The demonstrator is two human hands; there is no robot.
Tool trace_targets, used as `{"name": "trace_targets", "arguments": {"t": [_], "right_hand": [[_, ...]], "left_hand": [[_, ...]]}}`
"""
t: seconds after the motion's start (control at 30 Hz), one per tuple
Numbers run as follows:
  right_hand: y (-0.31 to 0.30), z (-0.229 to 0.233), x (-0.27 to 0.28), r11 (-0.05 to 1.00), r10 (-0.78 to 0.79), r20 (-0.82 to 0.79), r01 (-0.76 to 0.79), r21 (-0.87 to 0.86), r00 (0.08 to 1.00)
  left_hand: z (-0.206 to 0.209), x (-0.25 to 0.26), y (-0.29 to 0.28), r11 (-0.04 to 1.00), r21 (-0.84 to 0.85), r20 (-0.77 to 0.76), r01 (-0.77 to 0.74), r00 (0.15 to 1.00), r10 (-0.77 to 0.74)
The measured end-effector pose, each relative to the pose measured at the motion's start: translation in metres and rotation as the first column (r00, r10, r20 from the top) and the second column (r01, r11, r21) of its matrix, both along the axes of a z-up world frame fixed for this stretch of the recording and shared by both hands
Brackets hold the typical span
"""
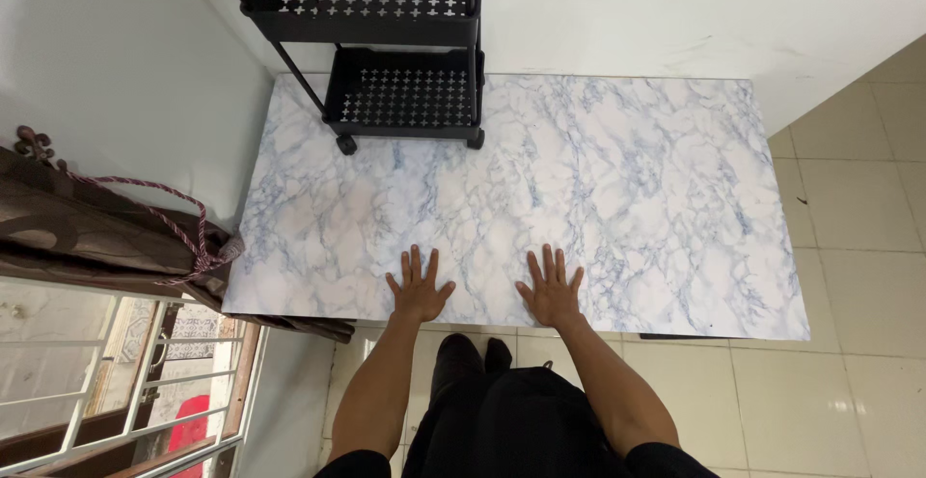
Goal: The person disassembles a black three-tier rolling cart on a marble-patterned table. They remove the top tray, then detach the vertical support rods from the side panels one by one, placing each component on the table.
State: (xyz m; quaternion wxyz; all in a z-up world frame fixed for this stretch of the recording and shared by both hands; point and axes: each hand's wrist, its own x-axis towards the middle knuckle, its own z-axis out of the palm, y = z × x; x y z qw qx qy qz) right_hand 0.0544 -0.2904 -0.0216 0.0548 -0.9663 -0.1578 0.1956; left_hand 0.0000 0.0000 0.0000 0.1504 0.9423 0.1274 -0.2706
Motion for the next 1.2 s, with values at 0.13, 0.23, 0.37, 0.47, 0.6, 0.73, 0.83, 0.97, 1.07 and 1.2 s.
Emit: {"name": "trace_targets", "arguments": {"t": [0.13, 0.23, 0.37, 0.47, 0.6, 0.73, 0.83, 0.97, 1.07, 1.2], "right_hand": [[0.0, 0.004, -0.002, 1.0, 0.0, 0.007, 0.0, -0.01, 1.0], [0.001, 0.005, -0.002, 1.0, 0.002, 0.001, -0.002, -0.019, 1.0], [0.002, 0.006, -0.001, 0.999, 0.006, -0.003, -0.006, -0.036, 1.0], [0.002, 0.007, 0.0, 0.999, 0.003, -0.016, -0.003, -0.033, 1.0], [0.001, 0.004, -0.001, 1.0, 0.005, -0.01, -0.005, -0.024, 1.0], [0.001, 0.002, -0.001, 1.0, 0.006, -0.002, -0.006, -0.026, 1.0], [0.001, 0.001, -0.001, 1.0, 0.008, 0.004, -0.008, -0.028, 1.0], [0.001, -0.001, 0.0, 1.0, 0.009, 0.01, -0.009, -0.029, 1.0], [0.001, -0.003, 0.0, 1.0, 0.01, 0.027, -0.01, -0.021, 1.0], [0.002, -0.005, -0.003, 0.999, 0.012, 0.091, -0.008, -0.035, 0.996]], "left_hand": [[0.007, 0.0, -0.001, 1.0, 0.0, -0.016, -0.005, 1.0, 0.005], [0.01, -0.001, -0.003, 1.0, 0.001, -0.022, -0.005, 1.0, 0.005], [0.013, 0.0, -0.003, 1.0, 0.001, -0.026, -0.006, 1.0, 0.006], [0.014, 0.001, -0.003, 1.0, 0.0, -0.03, -0.013, 0.999, 0.013], [0.012, 0.0, -0.003, 1.0, 0.003, -0.018, -0.008, 1.0, 0.008], [0.011, 0.0, -0.002, 1.0, -0.004, -0.013, -0.007, 1.0, 0.007], [0.012, -0.001, -0.002, 1.0, -0.005, -0.019, -0.004, 1.0, 0.004], [0.013, -0.001, -0.002, 1.0, -0.004, -0.02, 0.0, 1.0, 0.0], [0.014, -0.001, -0.002, 1.0, -0.009, -0.017, 0.0, 1.0, 0.0], [0.017, -0.003, -0.002, 1.0, -0.008, -0.012, -0.002, 1.0, 0.002]]}}
